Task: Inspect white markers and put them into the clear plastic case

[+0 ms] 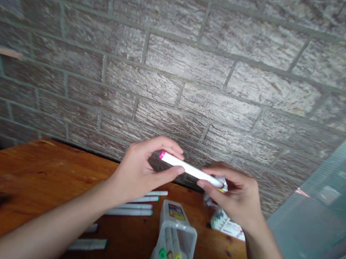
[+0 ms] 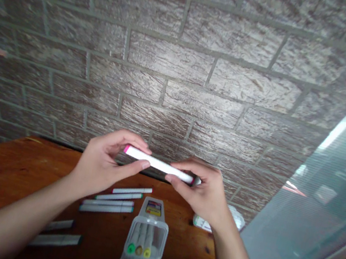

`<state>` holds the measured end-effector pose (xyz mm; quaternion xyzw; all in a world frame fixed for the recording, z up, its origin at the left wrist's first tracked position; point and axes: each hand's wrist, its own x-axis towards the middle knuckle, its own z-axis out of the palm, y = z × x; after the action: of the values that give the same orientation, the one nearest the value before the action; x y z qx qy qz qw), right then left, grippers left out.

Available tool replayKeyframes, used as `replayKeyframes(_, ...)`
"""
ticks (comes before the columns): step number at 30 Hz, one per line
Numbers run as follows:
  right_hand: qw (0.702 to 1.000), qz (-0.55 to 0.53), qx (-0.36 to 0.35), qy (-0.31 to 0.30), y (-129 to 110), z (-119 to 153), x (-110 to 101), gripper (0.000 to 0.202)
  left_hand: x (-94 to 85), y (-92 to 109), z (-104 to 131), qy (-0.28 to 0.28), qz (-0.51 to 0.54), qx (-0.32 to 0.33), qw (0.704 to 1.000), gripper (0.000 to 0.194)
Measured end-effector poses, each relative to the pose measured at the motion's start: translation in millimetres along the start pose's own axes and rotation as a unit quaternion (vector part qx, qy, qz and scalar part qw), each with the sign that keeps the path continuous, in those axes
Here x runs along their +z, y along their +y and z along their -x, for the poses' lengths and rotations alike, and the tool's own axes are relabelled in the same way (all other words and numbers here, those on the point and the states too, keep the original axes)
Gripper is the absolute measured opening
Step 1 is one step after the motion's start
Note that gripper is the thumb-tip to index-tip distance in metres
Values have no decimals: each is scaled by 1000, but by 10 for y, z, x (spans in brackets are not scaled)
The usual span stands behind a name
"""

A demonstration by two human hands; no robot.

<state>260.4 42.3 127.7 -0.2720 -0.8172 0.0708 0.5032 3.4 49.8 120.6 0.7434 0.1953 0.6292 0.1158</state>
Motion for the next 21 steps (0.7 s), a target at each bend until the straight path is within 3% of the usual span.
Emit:
replayKeyframes(5,999,-14,14,46,-8,18,-78,17,16,-174,-11,-119,-11,-22,993,18)
replayKeyframes(10,1000,-20,-15,-2,-150,5,64,11,138,-218,61,-222,-87,61,969,10)
replayKeyframes(14,998,0,-50,-35,-257,0,148,9,193,-252,98,-224,-102,92,965,14)
replayKeyframes(21,994,24,-105,-31,-341,0,181,16,188,-256,108,-212,-69,100,970,24)
